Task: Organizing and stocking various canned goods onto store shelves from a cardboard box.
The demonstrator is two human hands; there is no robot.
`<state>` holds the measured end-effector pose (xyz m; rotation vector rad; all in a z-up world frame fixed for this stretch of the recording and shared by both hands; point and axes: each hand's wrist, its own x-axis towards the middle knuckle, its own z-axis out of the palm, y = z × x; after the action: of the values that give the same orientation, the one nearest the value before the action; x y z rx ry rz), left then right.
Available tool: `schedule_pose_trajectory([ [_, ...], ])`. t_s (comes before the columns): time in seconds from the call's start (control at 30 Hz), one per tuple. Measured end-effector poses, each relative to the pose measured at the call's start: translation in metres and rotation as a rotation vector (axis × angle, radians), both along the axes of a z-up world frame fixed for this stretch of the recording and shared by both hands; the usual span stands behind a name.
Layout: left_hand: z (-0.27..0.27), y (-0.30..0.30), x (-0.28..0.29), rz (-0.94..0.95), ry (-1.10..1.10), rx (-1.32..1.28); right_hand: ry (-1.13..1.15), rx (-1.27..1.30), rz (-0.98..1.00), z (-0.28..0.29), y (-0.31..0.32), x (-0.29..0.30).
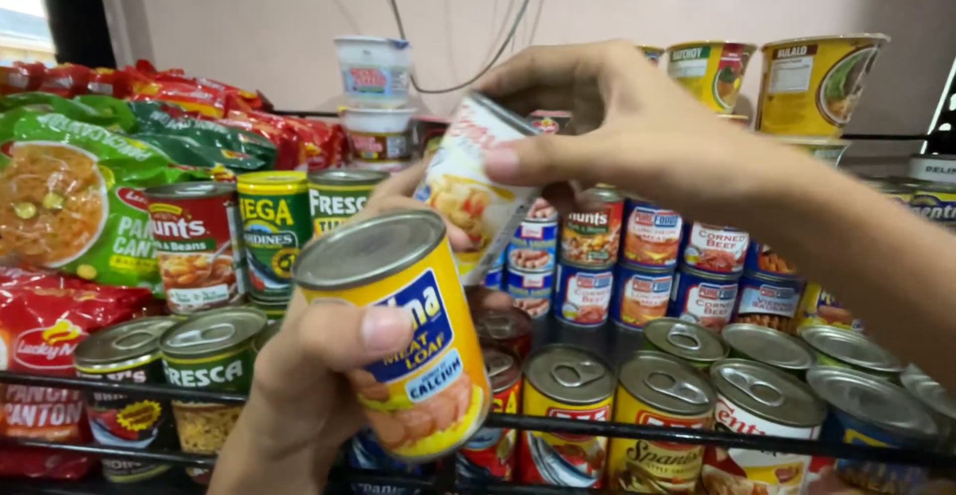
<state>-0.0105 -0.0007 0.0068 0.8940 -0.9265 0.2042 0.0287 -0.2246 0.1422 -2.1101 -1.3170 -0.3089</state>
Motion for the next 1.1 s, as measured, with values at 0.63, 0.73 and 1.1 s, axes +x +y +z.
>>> schedule_pose_trajectory([
  [0.63,-0.021,0.001,-0.009,0.886,-0.335,-0.375,-0.055,-0.441,-0.173,-0.022,-0.001,0.053],
  [0.73,-0.022,0.002,-0.009,0.912,-0.34,-0.355,-0.159,-0.421,-0.216,-0.03,0.0,0.054],
  [1.1,-0.021,0.0,-0.009,1.018,-0.405,-0.302,0.006,-0.248,-0.44,-0.04,0.017,0.034],
])
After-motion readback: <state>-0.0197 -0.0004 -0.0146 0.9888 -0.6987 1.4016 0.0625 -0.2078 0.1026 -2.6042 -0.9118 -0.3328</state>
